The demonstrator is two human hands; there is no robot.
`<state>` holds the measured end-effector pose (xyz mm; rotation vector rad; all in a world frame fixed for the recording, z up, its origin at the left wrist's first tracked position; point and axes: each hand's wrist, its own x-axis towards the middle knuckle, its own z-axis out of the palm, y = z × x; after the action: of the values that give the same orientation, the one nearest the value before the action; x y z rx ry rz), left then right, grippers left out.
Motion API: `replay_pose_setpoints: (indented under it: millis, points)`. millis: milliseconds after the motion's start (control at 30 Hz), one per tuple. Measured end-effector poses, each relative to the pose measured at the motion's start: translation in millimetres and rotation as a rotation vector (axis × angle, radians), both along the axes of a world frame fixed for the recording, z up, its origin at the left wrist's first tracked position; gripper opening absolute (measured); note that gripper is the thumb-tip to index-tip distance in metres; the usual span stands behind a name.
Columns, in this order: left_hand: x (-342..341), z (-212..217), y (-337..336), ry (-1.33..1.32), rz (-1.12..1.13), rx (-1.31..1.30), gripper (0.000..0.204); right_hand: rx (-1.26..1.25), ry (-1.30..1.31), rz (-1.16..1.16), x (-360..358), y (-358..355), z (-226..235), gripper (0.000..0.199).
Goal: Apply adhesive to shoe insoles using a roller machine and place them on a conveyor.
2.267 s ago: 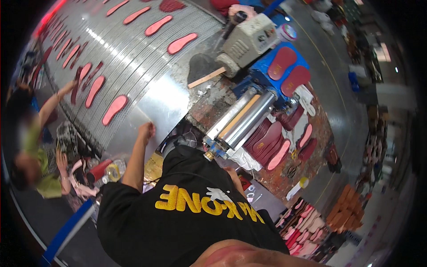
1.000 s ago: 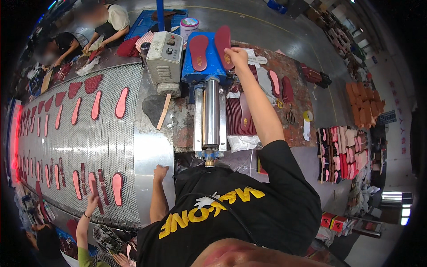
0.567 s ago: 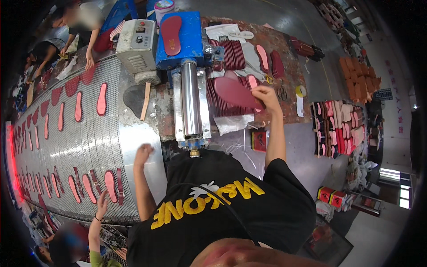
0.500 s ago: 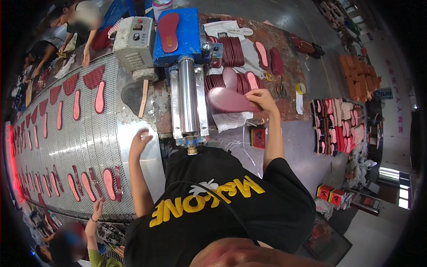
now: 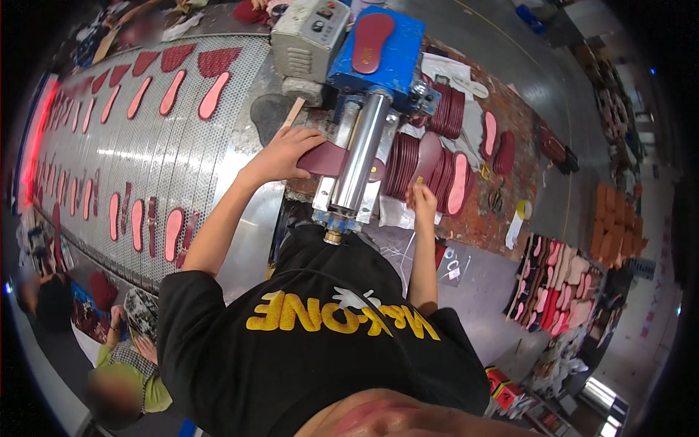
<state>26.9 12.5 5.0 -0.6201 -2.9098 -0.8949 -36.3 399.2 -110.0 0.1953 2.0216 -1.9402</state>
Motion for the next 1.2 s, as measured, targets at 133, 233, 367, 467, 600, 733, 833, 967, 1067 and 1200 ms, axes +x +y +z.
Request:
replay_pose_setpoints:
  millis: [133, 233, 367, 467, 600, 733, 833, 967, 1067, 1200]
  points:
    - [7.5, -20.0, -35.8, -0.052, 0.078, -0.005, 0.077, 0.255, -0.226, 0.011, 48.4, 50.4, -93.0, 0.021]
    - [16.8, -48.4, -70.1, -0.165, 0.114, 0.134, 0.074, 0.476, -0.265, 0.249, 90.6, 79.4, -147.1, 0.021]
    - [55.4, -103.1, -123.0, -0.491, 0.281, 0.593, 0.065, 0.538, -0.558, 0.552, 136.4, 97.2, -166.4, 0.017]
    - [96.5, -145.8, -173.8, -0.746, 0.524, 1.115, 0.056, 0.571, -0.431, 0.521, 155.8, 91.0, -158.4, 0.013]
    - [151.9, -212.8, -245.0, -0.979, 0.872, 1.673, 0.053, 0.492, -0.498, 0.534, 151.9, 60.8, -150.9, 0.016]
    - [182.9, -281.6, -293.4, -0.888, 1.307, 1.503, 0.055, 0.323, -0.726, 0.160, 160.2, 41.8, -138.0, 0.021]
    - [183.3, -317.0, -319.1, -0.904, 1.526, 1.203, 0.054, 0.374, -0.630, 0.177, 182.3, 43.1, -127.7, 0.018]
    - [125.5, -342.1, -336.5, -0.675, 1.399, 1.223, 0.056, 0.510, -0.563, 0.185, 217.8, 49.6, -119.2, 0.019]
    - [59.8, -336.2, -341.1, -0.623, 1.254, 1.247, 0.056, 0.589, -0.583, 0.118, 233.9, 47.8, -114.2, 0.020]
    - [-17.9, -322.5, -335.1, -0.493, 1.171, 1.216, 0.052, 0.687, -0.531, 0.166, 241.1, 37.3, -102.3, 0.022]
